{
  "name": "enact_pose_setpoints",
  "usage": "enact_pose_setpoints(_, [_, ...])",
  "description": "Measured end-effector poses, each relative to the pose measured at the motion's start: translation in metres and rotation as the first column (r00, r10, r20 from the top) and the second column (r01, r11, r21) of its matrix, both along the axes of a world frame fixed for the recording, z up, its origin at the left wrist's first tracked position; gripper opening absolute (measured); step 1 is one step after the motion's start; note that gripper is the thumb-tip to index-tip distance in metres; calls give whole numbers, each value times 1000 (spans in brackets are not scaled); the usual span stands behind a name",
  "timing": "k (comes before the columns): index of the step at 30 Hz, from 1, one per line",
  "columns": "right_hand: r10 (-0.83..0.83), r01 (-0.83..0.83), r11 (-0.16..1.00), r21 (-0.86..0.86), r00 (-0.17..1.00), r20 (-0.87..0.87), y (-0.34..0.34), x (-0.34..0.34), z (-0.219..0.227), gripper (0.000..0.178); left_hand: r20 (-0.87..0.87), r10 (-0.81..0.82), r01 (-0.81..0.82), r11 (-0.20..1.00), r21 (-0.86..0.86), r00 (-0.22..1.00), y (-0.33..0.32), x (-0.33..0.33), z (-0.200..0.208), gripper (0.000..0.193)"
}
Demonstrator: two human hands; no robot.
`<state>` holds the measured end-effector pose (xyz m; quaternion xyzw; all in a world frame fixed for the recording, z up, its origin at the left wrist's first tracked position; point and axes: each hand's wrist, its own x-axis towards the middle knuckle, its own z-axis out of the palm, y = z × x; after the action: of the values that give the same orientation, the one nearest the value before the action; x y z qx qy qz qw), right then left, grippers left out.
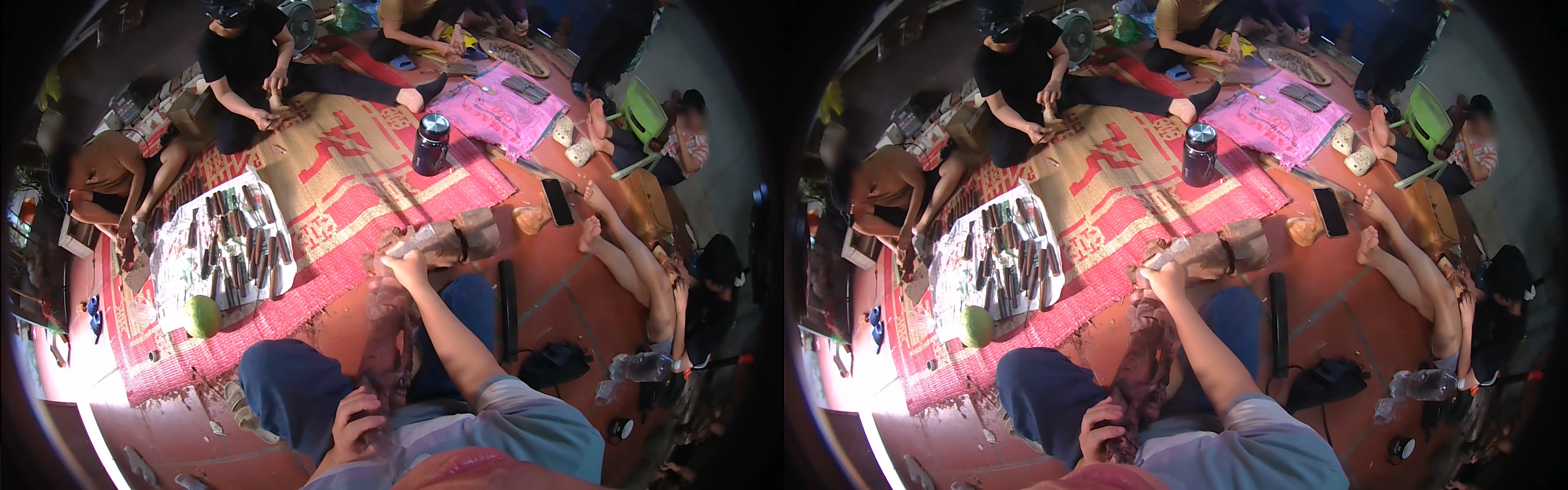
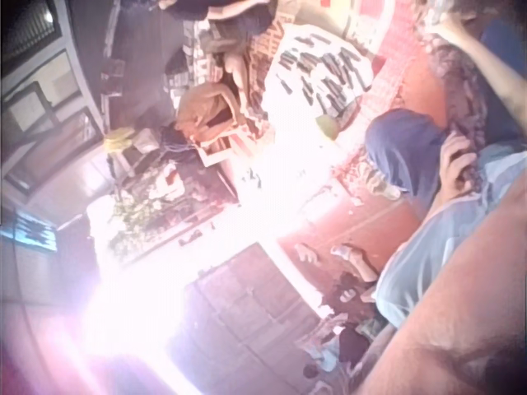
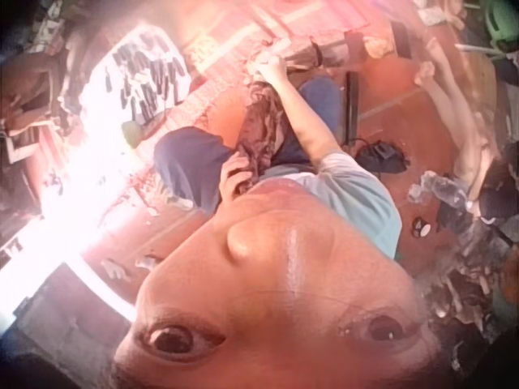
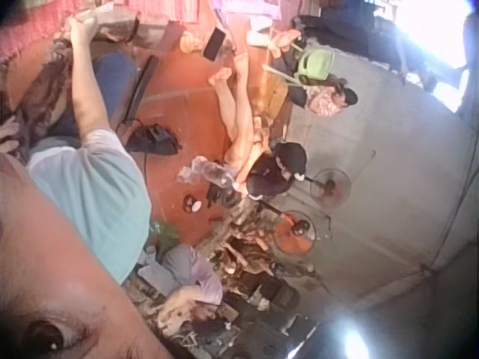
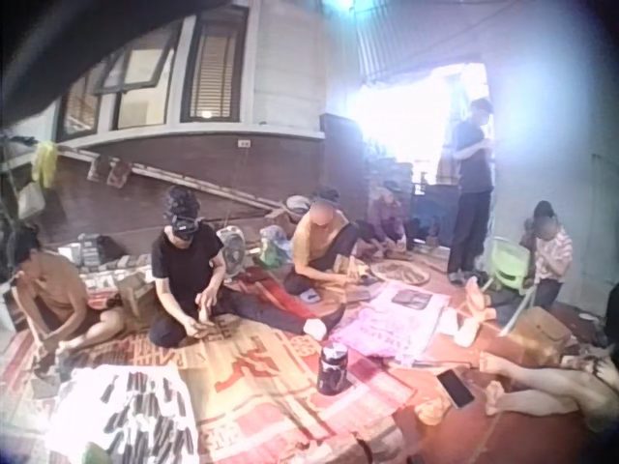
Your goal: The person sits on a mat and carves a long, dark piece of wood using a small knife. They hold the wood with their left hand and carefully scrape and shape the surface with the knife in their right hand. The person occasionally rotates the wood to work on different sides.
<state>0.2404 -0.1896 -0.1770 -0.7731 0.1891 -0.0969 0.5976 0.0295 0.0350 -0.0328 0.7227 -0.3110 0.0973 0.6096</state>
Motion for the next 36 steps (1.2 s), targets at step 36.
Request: enact_pose_setpoints(36, [-41, 26, 922, 386, 999, 32, -42, -12, -40, 9, -28, -82, 83, 997, 9, 996, 4, -1, -6, 30])
